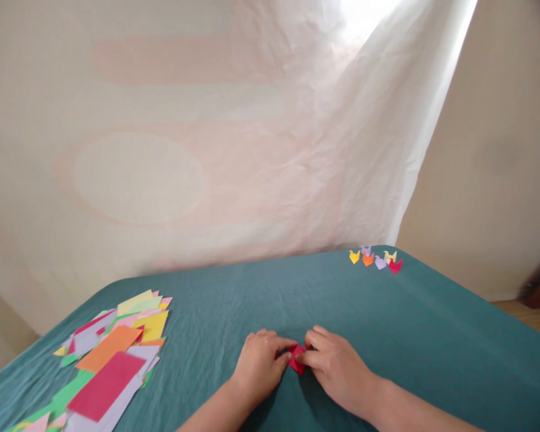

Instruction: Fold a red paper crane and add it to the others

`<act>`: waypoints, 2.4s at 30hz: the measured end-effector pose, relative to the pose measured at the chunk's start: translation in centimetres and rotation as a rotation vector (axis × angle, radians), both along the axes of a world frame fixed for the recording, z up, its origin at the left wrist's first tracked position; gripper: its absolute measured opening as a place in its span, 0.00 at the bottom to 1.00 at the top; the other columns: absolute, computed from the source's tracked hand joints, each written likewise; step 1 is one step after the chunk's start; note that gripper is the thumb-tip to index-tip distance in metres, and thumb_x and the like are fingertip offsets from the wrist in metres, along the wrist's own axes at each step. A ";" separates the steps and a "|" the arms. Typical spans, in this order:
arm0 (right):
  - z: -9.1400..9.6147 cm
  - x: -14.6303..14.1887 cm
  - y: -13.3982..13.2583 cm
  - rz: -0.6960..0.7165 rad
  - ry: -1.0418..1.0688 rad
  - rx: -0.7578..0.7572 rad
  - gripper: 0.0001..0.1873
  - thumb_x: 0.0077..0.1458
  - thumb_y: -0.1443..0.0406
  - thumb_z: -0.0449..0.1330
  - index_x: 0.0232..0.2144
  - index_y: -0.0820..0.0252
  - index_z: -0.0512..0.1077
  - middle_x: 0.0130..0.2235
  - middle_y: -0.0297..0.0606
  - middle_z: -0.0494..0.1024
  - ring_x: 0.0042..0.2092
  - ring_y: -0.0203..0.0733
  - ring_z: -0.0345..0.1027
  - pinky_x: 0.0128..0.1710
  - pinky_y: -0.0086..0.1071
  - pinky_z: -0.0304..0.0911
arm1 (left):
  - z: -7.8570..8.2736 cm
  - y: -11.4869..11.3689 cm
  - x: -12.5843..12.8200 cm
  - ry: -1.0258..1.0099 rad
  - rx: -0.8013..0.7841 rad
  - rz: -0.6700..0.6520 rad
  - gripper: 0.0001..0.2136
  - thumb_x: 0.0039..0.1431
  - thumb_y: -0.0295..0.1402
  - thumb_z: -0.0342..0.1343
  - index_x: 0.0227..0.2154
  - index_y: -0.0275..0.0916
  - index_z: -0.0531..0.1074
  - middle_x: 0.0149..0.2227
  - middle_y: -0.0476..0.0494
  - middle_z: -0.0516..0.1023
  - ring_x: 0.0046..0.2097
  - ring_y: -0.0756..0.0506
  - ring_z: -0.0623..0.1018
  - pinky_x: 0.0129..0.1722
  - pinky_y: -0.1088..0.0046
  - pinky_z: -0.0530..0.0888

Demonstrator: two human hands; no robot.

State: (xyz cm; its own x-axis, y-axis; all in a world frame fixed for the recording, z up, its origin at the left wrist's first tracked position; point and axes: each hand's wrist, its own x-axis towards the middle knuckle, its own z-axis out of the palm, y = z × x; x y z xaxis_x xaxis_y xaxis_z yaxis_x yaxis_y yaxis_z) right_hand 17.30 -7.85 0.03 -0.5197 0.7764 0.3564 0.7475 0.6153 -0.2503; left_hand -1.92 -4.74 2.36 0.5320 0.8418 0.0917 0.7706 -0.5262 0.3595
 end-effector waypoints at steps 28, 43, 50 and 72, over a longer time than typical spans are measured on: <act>-0.8 1.7 1.0 -0.127 0.417 -0.156 0.14 0.58 0.72 0.52 0.39 0.55 0.75 0.37 0.36 0.75 0.39 0.39 0.69 0.41 0.31 0.62 | -1.0 0.7 -1.5 -0.265 -0.040 0.063 0.12 0.59 0.32 0.49 0.42 0.44 0.75 0.33 0.48 0.75 0.37 0.46 0.73 0.39 0.72 0.64; -0.2 0.9 0.7 -0.101 0.345 -0.173 0.12 0.60 0.70 0.53 0.30 0.58 0.74 0.33 0.36 0.73 0.38 0.40 0.66 0.40 0.33 0.60 | -1.2 -0.5 0.1 -0.221 -0.028 0.081 0.07 0.45 0.27 0.57 0.30 0.40 0.72 0.33 0.48 0.73 0.39 0.45 0.70 0.39 0.71 0.62; 0.2 0.8 0.8 -0.030 0.549 -0.300 0.11 0.56 0.73 0.55 0.32 0.57 0.76 0.34 0.34 0.75 0.39 0.38 0.69 0.42 0.30 0.62 | -1.5 -0.2 0.1 -0.340 -0.164 0.114 0.07 0.45 0.24 0.53 0.29 0.39 0.71 0.29 0.50 0.74 0.33 0.48 0.71 0.34 0.74 0.65; 0.4 -0.4 0.1 -0.083 0.673 -0.256 0.10 0.48 0.75 0.56 0.31 0.57 0.71 0.30 0.30 0.74 0.33 0.36 0.67 0.36 0.27 0.60 | -0.3 -1.1 0.9 -0.583 -0.202 0.122 0.04 0.51 0.26 0.53 0.27 0.38 0.72 0.29 0.49 0.76 0.32 0.49 0.74 0.34 0.76 0.68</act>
State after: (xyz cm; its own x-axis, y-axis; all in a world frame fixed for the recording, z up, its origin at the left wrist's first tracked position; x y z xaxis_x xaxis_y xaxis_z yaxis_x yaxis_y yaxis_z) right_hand 16.91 -7.78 0.46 -0.1872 0.9059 0.3800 0.4220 0.4235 -0.8016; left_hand -0.97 -5.85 2.02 0.3415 0.9243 0.1705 0.4685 -0.3247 0.8217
